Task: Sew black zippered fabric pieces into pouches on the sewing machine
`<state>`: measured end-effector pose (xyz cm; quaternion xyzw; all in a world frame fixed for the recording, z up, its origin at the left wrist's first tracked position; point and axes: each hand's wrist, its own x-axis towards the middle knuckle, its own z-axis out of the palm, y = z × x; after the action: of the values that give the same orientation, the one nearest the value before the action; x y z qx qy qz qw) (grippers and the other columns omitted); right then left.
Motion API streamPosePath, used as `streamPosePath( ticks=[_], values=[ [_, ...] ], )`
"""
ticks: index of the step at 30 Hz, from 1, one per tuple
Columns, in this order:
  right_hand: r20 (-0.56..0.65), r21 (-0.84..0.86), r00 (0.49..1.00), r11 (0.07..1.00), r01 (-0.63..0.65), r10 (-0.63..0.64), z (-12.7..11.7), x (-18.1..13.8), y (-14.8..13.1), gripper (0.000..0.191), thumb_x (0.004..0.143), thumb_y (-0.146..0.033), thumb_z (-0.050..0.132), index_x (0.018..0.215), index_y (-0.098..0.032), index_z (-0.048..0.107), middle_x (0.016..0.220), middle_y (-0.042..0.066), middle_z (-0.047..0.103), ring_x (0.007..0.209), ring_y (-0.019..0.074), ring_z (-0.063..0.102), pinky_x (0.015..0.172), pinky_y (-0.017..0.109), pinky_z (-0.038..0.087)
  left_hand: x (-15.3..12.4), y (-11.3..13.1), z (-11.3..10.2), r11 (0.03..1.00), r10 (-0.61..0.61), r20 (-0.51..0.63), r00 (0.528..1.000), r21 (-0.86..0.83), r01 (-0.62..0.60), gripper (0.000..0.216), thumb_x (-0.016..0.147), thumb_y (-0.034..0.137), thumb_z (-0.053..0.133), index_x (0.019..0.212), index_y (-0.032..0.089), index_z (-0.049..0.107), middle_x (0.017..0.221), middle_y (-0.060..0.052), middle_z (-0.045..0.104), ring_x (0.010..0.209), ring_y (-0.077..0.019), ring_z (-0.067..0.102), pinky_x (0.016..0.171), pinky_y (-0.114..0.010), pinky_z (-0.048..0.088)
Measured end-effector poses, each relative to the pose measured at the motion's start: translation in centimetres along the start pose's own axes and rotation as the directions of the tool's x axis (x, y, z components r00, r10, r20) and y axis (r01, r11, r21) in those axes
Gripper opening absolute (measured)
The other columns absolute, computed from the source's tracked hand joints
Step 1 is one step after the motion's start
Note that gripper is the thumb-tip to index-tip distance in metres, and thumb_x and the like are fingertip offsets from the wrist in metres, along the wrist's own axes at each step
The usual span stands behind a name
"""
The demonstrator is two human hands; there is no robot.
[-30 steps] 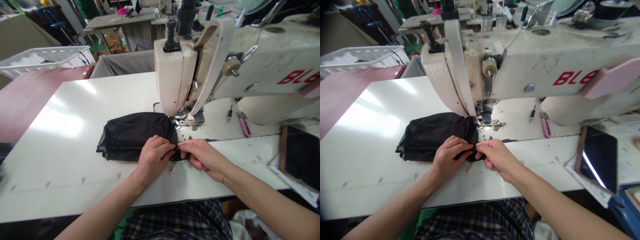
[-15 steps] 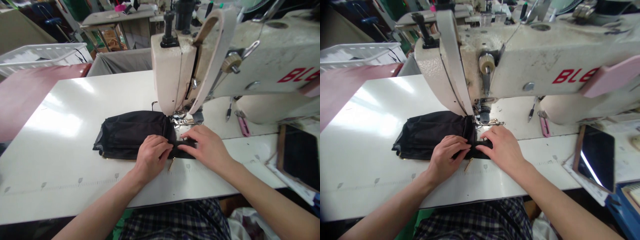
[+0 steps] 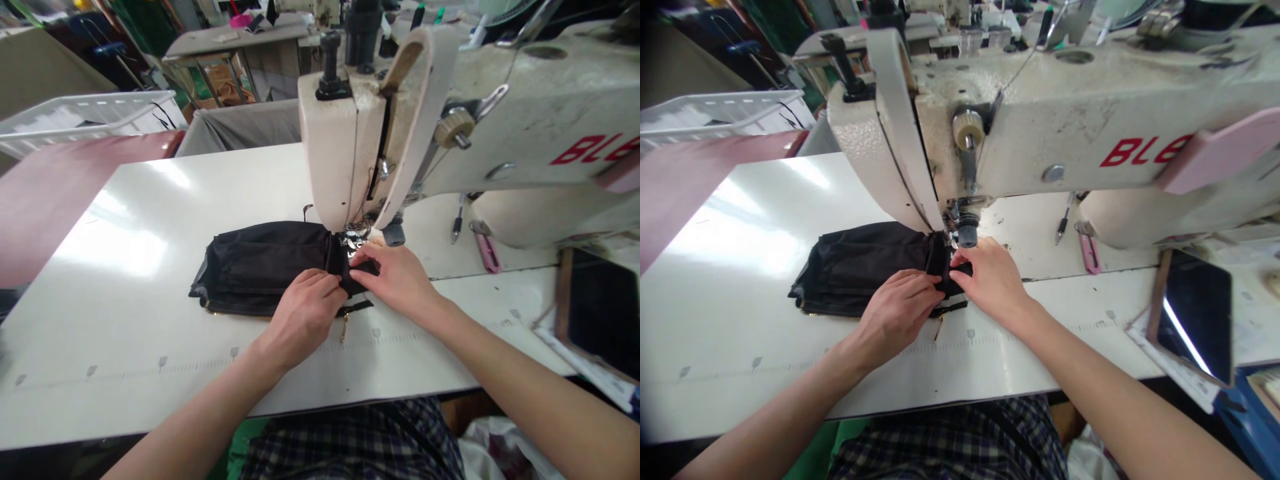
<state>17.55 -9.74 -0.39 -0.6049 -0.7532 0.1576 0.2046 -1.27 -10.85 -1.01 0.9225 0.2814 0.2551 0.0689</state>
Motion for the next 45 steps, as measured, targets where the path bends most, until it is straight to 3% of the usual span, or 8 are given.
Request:
streamPosePath(
  ticks=[3, 12, 17, 19, 22, 28, 34, 45],
  values=[
    [0.000, -0.004, 1.000, 1.000, 0.001, -0.001, 0.2, -0.2, 0.1, 0.004, 0.080, -0.023, 0.065, 0.079, -0.023, 0.069, 0.083, 0.002, 0.067, 0.081, 0.0208, 0.060, 0.069, 0.032, 0.042, 0.1, -0.1, -0.2, 0.999, 0.023, 0.058, 0.998, 0.030, -0.025, 0.020, 0.090, 0.010, 0.047, 0.084, 0.013, 0.066, 0.082, -0.007, 0.068, 0.086, -0.0195, 0.067, 0.080, -0.036, 0.055],
    [-0.081, -0.012, 0.997, 1.000, -0.016, 0.015, 0.6, 0.0, 0.2, 0.014, 0.081, -0.020, 0.062, 0.095, -0.020, 0.065, 0.094, 0.004, 0.068, 0.092, 0.0238, 0.060, 0.078, 0.034, 0.046, -0.3, -0.4, 0.3, 0.999, 0.019, 0.051, 0.999, 0.035, -0.021, 0.021, 0.092, 0.012, 0.046, 0.085, 0.014, 0.065, 0.087, -0.006, 0.067, 0.091, -0.0184, 0.066, 0.089, -0.037, 0.054],
    [-0.186, -0.278, 0.982, 0.956, -0.093, 0.041, -0.9, -3.6, 0.0, 0.029, 0.090, -0.037, 0.053, 0.102, -0.013, 0.064, 0.098, 0.014, 0.064, 0.094, 0.0334, 0.055, 0.080, 0.046, 0.045, -0.5, 0.4, 0.6, 0.997, -0.076, 0.011, 0.997, 0.000, 0.076, 0.022, 0.092, 0.013, 0.044, 0.087, 0.014, 0.066, 0.092, -0.007, 0.067, 0.094, -0.0188, 0.064, 0.091, -0.035, 0.054],
    [-0.156, -0.296, 0.987, 0.952, -0.077, 0.032, -0.8, -5.5, -0.2, 0.031, 0.091, -0.038, 0.051, 0.105, -0.013, 0.064, 0.102, 0.015, 0.063, 0.097, 0.0337, 0.055, 0.082, 0.048, 0.046, -0.5, 0.7, 0.7, 0.995, -0.098, 0.023, 0.995, 0.011, 0.097, 0.021, 0.092, 0.013, 0.046, 0.088, 0.013, 0.066, 0.093, -0.008, 0.067, 0.094, -0.0197, 0.064, 0.091, -0.036, 0.054],
    [-0.125, -0.151, 0.991, 0.988, 0.018, -0.037, 0.1, -7.3, -0.4, 0.030, 0.094, -0.027, 0.044, 0.115, -0.016, 0.063, 0.113, 0.014, 0.060, 0.108, 0.0304, 0.053, 0.093, 0.049, 0.045, -0.4, 0.9, 0.7, 0.994, -0.107, 0.045, 0.993, 0.027, 0.105, 0.019, 0.091, 0.014, 0.047, 0.089, 0.014, 0.067, 0.092, -0.008, 0.067, 0.094, -0.0201, 0.064, 0.086, -0.035, 0.056],
    [0.008, 0.014, 0.987, 0.987, 0.160, -0.161, 0.7, -6.5, -0.2, 0.048, 0.092, -0.012, 0.033, 0.137, -0.023, 0.045, 0.136, 0.008, 0.053, 0.134, 0.0252, 0.038, 0.112, 0.057, 0.028, -0.5, 0.6, 0.7, 0.998, -0.064, 0.017, 0.998, 0.008, 0.064, 0.022, 0.093, 0.014, 0.045, 0.088, 0.015, 0.067, 0.087, -0.007, 0.067, 0.093, -0.0188, 0.065, 0.088, -0.035, 0.055],
    [0.017, 0.004, 0.986, 0.986, 0.168, -0.168, 0.6, -6.1, 0.2, 0.044, 0.094, -0.015, 0.034, 0.137, -0.010, 0.042, 0.139, 0.012, 0.051, 0.133, 0.0224, 0.040, 0.116, 0.051, 0.025, -0.8, 0.5, 1.1, 0.997, -0.072, -0.053, 0.996, -0.034, 0.070, 0.018, 0.091, 0.014, 0.049, 0.089, 0.015, 0.067, 0.092, -0.006, 0.069, 0.094, -0.0183, 0.065, 0.093, -0.034, 0.053],
    [0.122, -0.025, 0.956, 0.962, 0.271, -0.266, 0.3, -5.3, 0.1, 0.047, 0.091, -0.009, 0.035, 0.135, -0.019, 0.046, 0.141, 0.007, 0.051, 0.137, 0.0235, 0.036, 0.114, 0.057, 0.024, -0.8, 0.6, 1.0, 0.995, -0.088, -0.039, 0.995, -0.040, 0.086, 0.022, 0.094, 0.016, 0.046, 0.089, 0.015, 0.067, 0.083, -0.004, 0.067, 0.080, -0.0149, 0.061, 0.089, -0.033, 0.046]
  ],
)
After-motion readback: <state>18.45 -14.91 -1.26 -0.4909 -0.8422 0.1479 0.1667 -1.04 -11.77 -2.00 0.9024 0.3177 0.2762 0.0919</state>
